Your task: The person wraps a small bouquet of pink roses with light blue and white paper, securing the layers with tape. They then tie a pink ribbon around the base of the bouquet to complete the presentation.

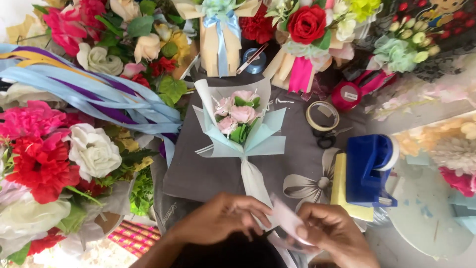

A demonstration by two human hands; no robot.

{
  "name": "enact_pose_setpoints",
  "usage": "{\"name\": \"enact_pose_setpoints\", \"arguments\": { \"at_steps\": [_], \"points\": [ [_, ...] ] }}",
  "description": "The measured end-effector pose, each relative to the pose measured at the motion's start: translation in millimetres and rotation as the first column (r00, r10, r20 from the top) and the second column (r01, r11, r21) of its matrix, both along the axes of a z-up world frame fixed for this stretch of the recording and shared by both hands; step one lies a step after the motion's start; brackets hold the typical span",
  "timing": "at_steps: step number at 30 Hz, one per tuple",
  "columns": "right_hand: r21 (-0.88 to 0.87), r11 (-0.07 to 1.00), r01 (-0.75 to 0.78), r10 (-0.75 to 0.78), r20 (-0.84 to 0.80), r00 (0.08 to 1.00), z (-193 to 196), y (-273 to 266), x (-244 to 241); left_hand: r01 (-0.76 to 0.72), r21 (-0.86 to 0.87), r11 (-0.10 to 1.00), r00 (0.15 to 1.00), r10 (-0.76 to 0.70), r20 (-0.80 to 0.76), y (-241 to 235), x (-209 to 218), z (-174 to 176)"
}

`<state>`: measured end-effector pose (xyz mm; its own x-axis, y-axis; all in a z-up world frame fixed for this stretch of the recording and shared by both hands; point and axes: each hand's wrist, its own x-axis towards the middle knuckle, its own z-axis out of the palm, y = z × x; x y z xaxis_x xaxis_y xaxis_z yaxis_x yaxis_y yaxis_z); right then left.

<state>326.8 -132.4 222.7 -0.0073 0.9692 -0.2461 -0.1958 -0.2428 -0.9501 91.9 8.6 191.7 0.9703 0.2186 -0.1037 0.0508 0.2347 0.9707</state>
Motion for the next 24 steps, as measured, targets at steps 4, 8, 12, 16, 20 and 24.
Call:
{"name": "enact_pose_setpoints", "arguments": {
  "at_steps": [4, 8, 12, 16, 20, 24],
  "points": [
    [-0.052, 0.932, -0.360, 0.362, 0.051, 0.931, -21, 19, 16, 0.077, -0.185, 0.980, 0.992, -0.094, -0.082, 7, 0, 3],
    [0.023, 0.892, -0.451, 0.451, -0.107, 0.886, -37, 35, 23, 0.092, -0.120, 0.989, 0.991, -0.103, -0.090, 9, 9, 19],
    [0.001, 0.965, -0.261, 0.260, 0.082, 0.962, -30, 44, 16, 0.030, -0.301, 0.953, 0.998, -0.044, -0.038, 5, 12, 2],
    [0.229, 0.970, -0.077, -0.057, 0.526, 0.849, -24, 33, -10, -0.122, -0.483, 0.867, 0.987, 0.158, 0.034, 0, 19, -4],
    [0.447, 0.893, -0.052, -0.309, 0.693, 0.651, -30, 30, -29, -0.151, -0.516, 0.843, 0.981, 0.192, 0.026, -4, 29, 1],
    [0.543, 0.840, -0.001, -0.450, 0.697, 0.559, -37, 30, -30, -0.141, -0.506, 0.851, 0.990, 0.128, -0.060, -8, 31, 8]
  ]
}}
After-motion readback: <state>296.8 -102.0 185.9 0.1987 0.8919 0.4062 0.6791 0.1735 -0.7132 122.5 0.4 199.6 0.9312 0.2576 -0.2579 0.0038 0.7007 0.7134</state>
